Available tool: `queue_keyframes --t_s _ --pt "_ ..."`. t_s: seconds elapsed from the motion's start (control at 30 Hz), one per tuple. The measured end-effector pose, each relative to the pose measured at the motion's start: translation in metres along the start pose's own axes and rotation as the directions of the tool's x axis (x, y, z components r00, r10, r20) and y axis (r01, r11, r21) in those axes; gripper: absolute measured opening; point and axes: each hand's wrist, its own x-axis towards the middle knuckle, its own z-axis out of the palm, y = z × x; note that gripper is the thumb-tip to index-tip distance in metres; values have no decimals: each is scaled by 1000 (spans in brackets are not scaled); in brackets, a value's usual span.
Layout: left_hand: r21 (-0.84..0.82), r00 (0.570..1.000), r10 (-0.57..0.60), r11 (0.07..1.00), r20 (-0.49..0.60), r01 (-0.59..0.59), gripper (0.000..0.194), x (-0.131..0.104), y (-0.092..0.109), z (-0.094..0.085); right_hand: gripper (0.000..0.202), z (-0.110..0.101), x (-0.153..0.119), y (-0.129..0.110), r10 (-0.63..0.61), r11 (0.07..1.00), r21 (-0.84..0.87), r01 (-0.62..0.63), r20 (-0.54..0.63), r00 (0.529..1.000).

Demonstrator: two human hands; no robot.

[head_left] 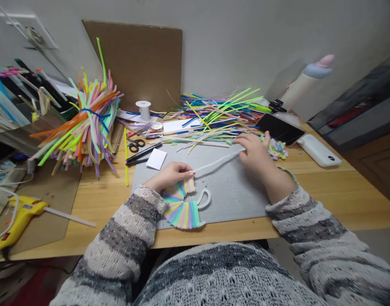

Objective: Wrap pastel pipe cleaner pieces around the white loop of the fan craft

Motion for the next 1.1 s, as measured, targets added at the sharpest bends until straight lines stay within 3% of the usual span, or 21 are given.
queue_keyframes --t_s 0.17,0.3,0.37,0.63,0.8,1.1 --pt "-69 1000 -29 997 2 29 32 0 -3 0 37 -1 9 -37 -212 976 -2 218 216 953" --pt "-147 999 -49 988 -11 46 31 -1 -1 1 28 5 15 -48 -247 950 -29 311 542 804" --pt "-162 998 -46 986 -39 40 30 -1 1 0 27 9 16 -49 -244 947 -18 320 606 757" --pt "-328 997 -69 943 -31 55 32 -3 4 -7 31 30 9 -45 -244 966 19 259 410 879" --pt "-405 998 -68 912 -1 62 31 -2 2 -9 28 33 9 -46 -193 980 38 194 400 896" --pt "-402 997 -71 913 4 67 31 1 -3 -9 28 36 9 -43 -203 979 68 191 368 907"
